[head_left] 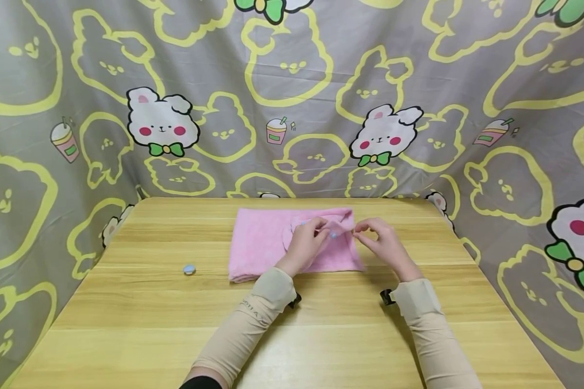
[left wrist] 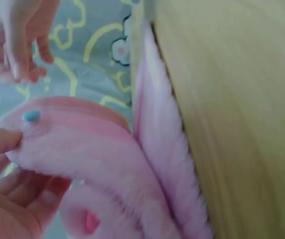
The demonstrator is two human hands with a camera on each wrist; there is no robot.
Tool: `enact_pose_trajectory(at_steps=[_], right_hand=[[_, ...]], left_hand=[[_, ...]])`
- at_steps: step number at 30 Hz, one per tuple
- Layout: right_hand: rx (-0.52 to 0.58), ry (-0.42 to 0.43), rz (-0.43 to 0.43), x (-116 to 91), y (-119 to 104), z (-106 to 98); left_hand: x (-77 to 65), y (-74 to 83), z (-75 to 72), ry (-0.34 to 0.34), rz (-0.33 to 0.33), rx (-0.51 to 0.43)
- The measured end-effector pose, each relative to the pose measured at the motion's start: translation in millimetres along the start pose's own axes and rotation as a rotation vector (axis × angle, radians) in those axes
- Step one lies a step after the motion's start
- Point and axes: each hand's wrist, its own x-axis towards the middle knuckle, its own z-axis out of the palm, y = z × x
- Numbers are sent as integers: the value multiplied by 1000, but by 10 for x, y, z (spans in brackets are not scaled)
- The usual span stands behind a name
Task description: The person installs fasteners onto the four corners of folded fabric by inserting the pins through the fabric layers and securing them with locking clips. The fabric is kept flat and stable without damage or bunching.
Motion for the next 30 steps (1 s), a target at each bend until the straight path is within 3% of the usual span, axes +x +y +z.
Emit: enact_pose_trajectory(at_steps=[8,13,17,24,30], right_hand=[[-41,35,81,-34,96,-163],[-43,65,113,-52,148,-289],[-36,85,145,-76,178,-393],[-57,81,266,-137,299,-614],[-47,29,364,-221,432,-787]], left_hand=[[76,-164,-173,118,-212,-81],[81,-281,-269,151,-352,-147],[77,-365,-334,152,-432,-119],[54,-451,-370,105,-468,-135],[59,-443,-361,102,-472,-43]])
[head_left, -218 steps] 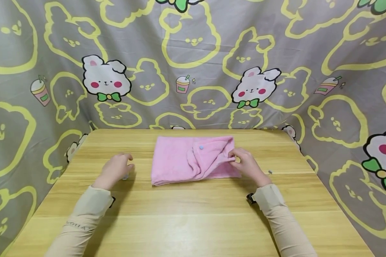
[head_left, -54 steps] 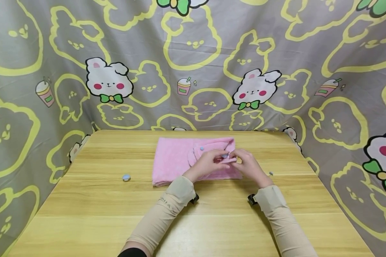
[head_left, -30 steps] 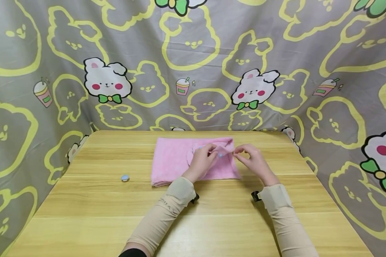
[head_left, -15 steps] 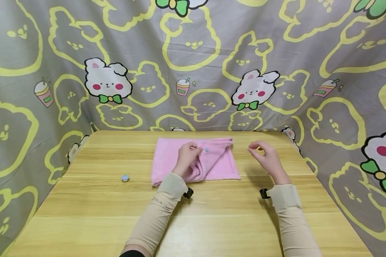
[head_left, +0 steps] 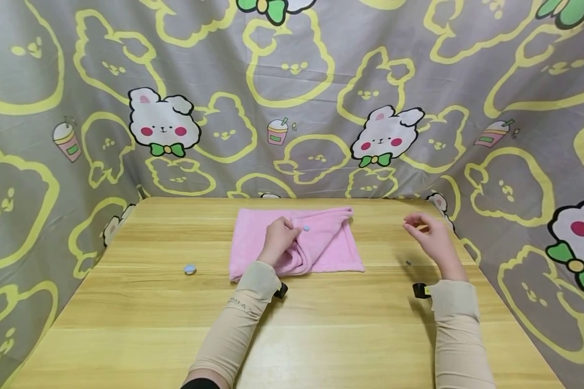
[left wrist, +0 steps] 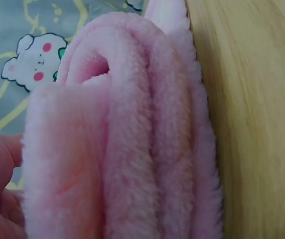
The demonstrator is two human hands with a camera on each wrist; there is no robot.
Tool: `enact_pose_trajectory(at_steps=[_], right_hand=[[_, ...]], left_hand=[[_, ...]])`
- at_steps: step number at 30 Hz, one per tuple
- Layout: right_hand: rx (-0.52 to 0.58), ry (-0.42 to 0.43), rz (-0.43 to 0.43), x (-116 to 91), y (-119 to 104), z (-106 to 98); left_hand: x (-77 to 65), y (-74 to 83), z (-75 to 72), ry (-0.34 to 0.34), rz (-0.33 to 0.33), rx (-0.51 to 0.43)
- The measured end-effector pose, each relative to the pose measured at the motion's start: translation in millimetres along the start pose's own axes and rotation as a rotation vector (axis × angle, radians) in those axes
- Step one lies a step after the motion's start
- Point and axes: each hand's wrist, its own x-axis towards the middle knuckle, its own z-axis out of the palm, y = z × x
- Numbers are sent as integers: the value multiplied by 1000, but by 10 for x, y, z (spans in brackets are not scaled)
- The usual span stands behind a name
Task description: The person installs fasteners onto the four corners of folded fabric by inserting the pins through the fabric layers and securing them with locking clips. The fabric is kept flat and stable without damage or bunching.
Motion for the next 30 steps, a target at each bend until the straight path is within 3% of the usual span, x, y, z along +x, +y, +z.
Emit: enact_pose_trajectory(at_steps=[4,8,15,19,25,30], right_hand=[[-21,1,20,-24,69,-96],[-50,-27,49,-68,129,-166],[-122,-218,53,-161,227,-231],[-116,-325,28,-201,313,-228],[-111,-416,12,-255,445,-171],[-128,-498,16,-284,497,-102]], left_hand=[[-5,28,-33,31,11,67],[-27,72,-89,53,54,72],[-136,197,-178,48,200,112],[-205,279,-143,12,266,143],[-305,396,-24,-57,372,175],[-383,459,120,-110,396,196]])
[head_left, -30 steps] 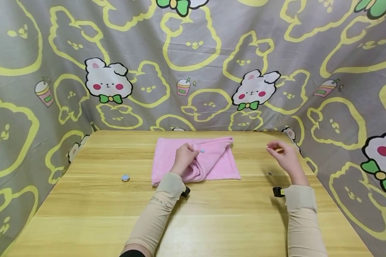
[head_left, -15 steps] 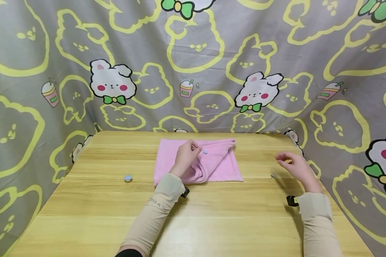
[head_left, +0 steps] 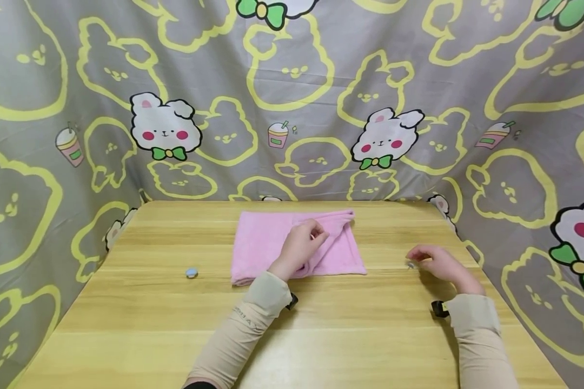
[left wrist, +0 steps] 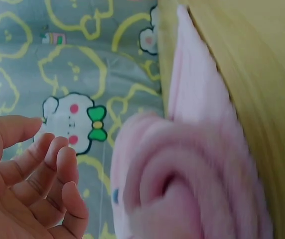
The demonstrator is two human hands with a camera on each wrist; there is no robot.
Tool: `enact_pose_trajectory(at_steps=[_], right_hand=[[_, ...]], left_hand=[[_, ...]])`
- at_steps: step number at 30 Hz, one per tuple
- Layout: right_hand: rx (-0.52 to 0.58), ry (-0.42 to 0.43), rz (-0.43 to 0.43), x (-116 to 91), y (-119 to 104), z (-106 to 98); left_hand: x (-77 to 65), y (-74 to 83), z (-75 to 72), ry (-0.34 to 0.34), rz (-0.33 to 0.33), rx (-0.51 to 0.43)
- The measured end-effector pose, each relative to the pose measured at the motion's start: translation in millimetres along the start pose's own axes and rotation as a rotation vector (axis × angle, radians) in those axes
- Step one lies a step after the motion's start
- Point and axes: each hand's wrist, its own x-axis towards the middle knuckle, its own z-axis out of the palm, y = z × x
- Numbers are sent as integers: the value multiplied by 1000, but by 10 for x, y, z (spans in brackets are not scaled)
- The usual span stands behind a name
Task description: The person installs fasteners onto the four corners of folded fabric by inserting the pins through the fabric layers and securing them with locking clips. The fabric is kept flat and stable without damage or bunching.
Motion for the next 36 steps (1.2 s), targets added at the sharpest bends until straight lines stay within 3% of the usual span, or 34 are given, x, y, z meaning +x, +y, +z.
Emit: enact_pose_trajectory(at_steps=[8,20,28,36], right_hand=[[-36,-34,-37,41,-33,99],[-26,-110,69,67,-63,135],[56,-147,154,70,-91,148],[-7,-73,105,44,-115,83]], left_hand=[[-38,101,143,-62,37,-30],[-27,124,238,-110,60,67],[-17,132,329,-159,67,129],[-32,180,403,-278,58,186]])
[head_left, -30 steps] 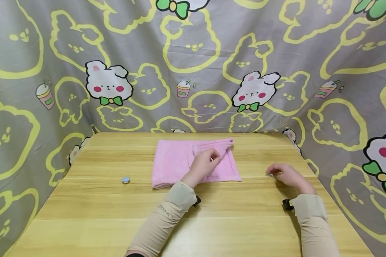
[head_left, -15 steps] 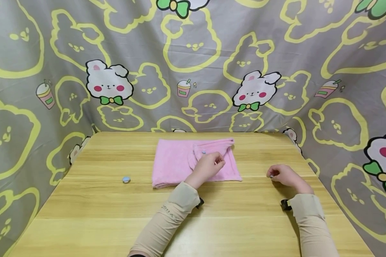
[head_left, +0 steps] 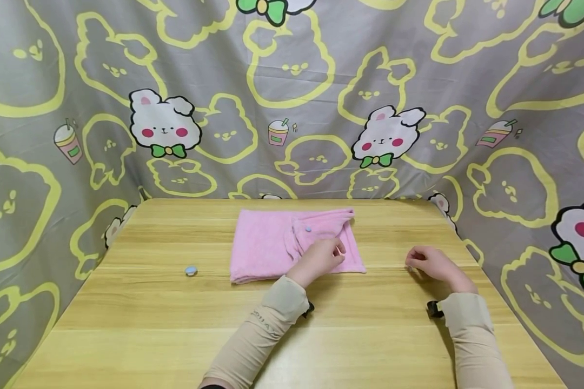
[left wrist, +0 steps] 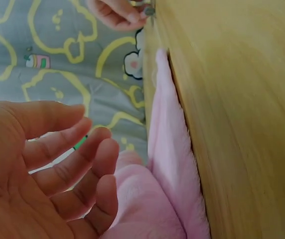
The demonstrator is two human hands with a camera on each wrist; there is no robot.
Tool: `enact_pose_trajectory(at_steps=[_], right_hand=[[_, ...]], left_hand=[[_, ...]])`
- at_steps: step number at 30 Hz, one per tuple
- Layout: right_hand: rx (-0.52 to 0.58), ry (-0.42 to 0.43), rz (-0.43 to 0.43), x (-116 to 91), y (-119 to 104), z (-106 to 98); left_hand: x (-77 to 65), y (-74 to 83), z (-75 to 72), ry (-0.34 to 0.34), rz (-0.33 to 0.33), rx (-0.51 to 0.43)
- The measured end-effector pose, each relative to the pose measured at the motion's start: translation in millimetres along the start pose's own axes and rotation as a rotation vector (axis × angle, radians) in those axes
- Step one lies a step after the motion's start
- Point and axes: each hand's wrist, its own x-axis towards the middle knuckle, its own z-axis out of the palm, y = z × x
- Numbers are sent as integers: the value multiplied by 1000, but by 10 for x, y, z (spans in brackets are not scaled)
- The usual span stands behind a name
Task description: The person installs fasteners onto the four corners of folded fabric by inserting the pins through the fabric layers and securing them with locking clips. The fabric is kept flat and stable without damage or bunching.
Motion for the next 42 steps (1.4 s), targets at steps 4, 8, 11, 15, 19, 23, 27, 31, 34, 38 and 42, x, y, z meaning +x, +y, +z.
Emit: enact_pose_trajectory(at_steps=[4,8,11,15,19,23,27,31,34,38,42], right_hand=[[1,27,-84,-5,14,-20],[34,-13,-117,9,26,-8],[52,-51,-105,12,29,6],[83,-97,-64,9,30,24],[133,-143,-19,9,29,39],[171,-171,0,3,5,39],[183,-193,-21,-2,-19,33],[186,-209,-40,10,-19,35],[174,-211,-60,30,-21,47],[165,-221,-92,60,-38,71],[150,-229,-116,80,-58,98]], left_hand=[[6,29,52,-25,32,52],[11,36,147,-42,87,218],[16,40,228,-54,118,345],[20,57,314,-74,103,412],[21,78,359,-86,46,418],[34,127,389,-109,-31,426],[67,189,442,-125,-122,437],[96,242,480,-129,-187,428],[122,261,482,-144,-226,404],[151,228,470,-138,-252,384],[155,151,441,-83,-200,334]])
